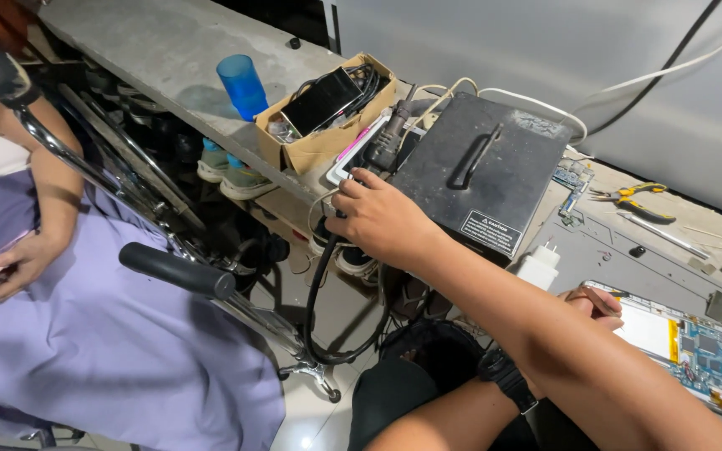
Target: The person is disassembling electronic components from a tablet motherboard using tweezers and a heat gun.
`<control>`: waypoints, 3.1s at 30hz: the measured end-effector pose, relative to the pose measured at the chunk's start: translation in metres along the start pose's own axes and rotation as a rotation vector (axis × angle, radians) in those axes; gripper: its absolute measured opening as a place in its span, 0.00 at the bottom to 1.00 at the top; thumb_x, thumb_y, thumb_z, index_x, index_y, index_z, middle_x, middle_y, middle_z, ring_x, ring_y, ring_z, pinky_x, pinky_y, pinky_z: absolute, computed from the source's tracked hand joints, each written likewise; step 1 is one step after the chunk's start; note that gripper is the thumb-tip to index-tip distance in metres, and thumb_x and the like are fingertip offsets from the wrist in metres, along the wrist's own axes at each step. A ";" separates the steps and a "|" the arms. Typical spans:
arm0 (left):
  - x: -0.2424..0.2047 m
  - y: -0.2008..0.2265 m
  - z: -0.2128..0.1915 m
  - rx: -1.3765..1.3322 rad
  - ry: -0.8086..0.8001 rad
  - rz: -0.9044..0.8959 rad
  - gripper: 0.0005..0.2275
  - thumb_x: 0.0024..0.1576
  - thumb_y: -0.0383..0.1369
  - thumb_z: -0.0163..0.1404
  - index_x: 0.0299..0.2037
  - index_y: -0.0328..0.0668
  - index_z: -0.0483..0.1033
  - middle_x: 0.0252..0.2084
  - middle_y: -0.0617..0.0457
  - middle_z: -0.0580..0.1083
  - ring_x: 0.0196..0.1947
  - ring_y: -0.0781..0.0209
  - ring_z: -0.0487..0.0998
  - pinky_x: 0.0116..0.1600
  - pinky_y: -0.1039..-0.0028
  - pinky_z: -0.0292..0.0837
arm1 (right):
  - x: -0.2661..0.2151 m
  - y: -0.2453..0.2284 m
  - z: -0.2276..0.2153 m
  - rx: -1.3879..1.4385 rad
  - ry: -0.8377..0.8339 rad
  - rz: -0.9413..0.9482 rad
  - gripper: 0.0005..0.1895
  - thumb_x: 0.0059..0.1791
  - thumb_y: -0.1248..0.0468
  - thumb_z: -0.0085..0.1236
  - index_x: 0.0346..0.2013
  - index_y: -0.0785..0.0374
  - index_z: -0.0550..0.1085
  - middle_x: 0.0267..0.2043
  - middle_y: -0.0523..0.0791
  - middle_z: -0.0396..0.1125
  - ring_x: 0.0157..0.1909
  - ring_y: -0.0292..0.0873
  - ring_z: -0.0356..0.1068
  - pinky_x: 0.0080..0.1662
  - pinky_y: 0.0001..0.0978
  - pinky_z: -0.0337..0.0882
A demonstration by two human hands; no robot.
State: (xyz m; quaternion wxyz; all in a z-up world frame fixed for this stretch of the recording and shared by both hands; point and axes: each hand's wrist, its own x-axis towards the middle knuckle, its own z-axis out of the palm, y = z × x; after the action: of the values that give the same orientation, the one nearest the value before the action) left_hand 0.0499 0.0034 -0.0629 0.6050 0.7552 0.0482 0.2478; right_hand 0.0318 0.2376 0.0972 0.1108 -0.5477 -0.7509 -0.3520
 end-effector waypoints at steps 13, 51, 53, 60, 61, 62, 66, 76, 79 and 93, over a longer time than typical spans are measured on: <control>-0.007 0.002 0.022 -0.057 0.111 0.101 0.05 0.63 0.40 0.62 0.43 0.62 0.78 0.43 0.68 0.79 0.50 0.60 0.83 0.63 0.67 0.79 | 0.008 -0.042 -0.048 -0.006 0.015 0.057 0.02 0.49 0.61 0.61 0.34 0.47 0.79 0.38 0.44 0.70 0.55 0.50 0.70 0.72 0.56 0.60; -0.005 0.114 -0.034 -0.191 -0.223 -0.004 0.12 0.61 0.31 0.67 0.53 0.50 0.85 0.36 0.57 0.84 0.38 0.73 0.82 0.44 0.79 0.80 | -0.346 -0.087 -0.265 0.638 0.465 1.383 0.18 0.53 0.82 0.61 0.58 0.71 0.77 0.43 0.52 0.77 0.46 0.45 0.79 0.53 0.45 0.81; 0.000 0.108 -0.043 -0.104 -0.188 0.025 0.08 0.63 0.31 0.64 0.51 0.49 0.85 0.34 0.56 0.83 0.36 0.70 0.82 0.41 0.78 0.80 | -0.344 -0.087 -0.266 0.622 0.439 1.399 0.16 0.52 0.82 0.61 0.54 0.70 0.78 0.41 0.50 0.77 0.44 0.44 0.80 0.51 0.44 0.81; 0.009 0.110 -0.057 0.197 -0.138 0.212 0.04 0.67 0.31 0.58 0.47 0.44 0.84 0.31 0.50 0.81 0.32 0.56 0.84 0.32 0.72 0.80 | -0.341 -0.089 -0.261 0.323 0.240 1.358 0.10 0.49 0.74 0.72 0.41 0.60 0.82 0.34 0.47 0.77 0.40 0.54 0.79 0.46 0.44 0.78; 0.008 0.110 -0.056 0.196 -0.134 0.211 0.04 0.67 0.31 0.58 0.47 0.44 0.84 0.31 0.50 0.81 0.32 0.56 0.84 0.32 0.72 0.80 | -0.342 -0.089 -0.260 0.324 0.238 1.355 0.10 0.49 0.74 0.72 0.41 0.60 0.82 0.34 0.47 0.77 0.40 0.54 0.79 0.46 0.44 0.78; 0.008 0.110 -0.056 0.188 -0.142 0.220 0.04 0.67 0.31 0.58 0.47 0.43 0.84 0.31 0.50 0.81 0.32 0.55 0.84 0.32 0.72 0.80 | -0.343 -0.090 -0.259 0.318 0.237 1.369 0.10 0.49 0.74 0.72 0.42 0.59 0.82 0.35 0.47 0.77 0.41 0.54 0.79 0.46 0.45 0.78; 0.009 0.108 -0.057 0.190 -0.152 0.247 0.04 0.67 0.31 0.57 0.46 0.43 0.84 0.31 0.49 0.81 0.31 0.54 0.84 0.31 0.72 0.80 | -0.341 -0.091 -0.256 0.323 0.225 1.383 0.11 0.48 0.74 0.72 0.42 0.59 0.83 0.36 0.48 0.76 0.42 0.56 0.80 0.47 0.46 0.78; 0.009 0.108 -0.060 0.180 -0.166 0.249 0.04 0.67 0.31 0.56 0.47 0.42 0.83 0.31 0.49 0.80 0.31 0.53 0.84 0.31 0.71 0.80 | -0.341 -0.089 -0.259 0.352 0.247 1.404 0.11 0.49 0.75 0.71 0.43 0.58 0.83 0.37 0.49 0.76 0.44 0.58 0.80 0.48 0.45 0.77; 0.009 0.108 -0.059 0.190 -0.164 0.250 0.04 0.67 0.31 0.56 0.47 0.43 0.83 0.31 0.49 0.80 0.32 0.53 0.84 0.32 0.71 0.80 | -0.346 -0.090 -0.259 0.351 0.262 1.407 0.11 0.50 0.75 0.71 0.43 0.58 0.84 0.37 0.49 0.77 0.45 0.57 0.80 0.48 0.44 0.77; 0.008 0.110 -0.060 0.196 -0.170 0.243 0.04 0.67 0.31 0.56 0.47 0.43 0.83 0.31 0.49 0.80 0.31 0.54 0.84 0.32 0.71 0.81 | -0.346 -0.085 -0.270 0.328 0.239 1.339 0.13 0.50 0.78 0.70 0.45 0.60 0.83 0.38 0.50 0.77 0.45 0.58 0.80 0.49 0.46 0.76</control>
State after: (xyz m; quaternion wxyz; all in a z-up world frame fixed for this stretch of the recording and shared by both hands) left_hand 0.0063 0.0307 0.0513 0.4959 0.8291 -0.0710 0.2485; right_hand 0.0259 -0.2081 0.0683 0.4670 -0.8263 -0.2778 -0.1480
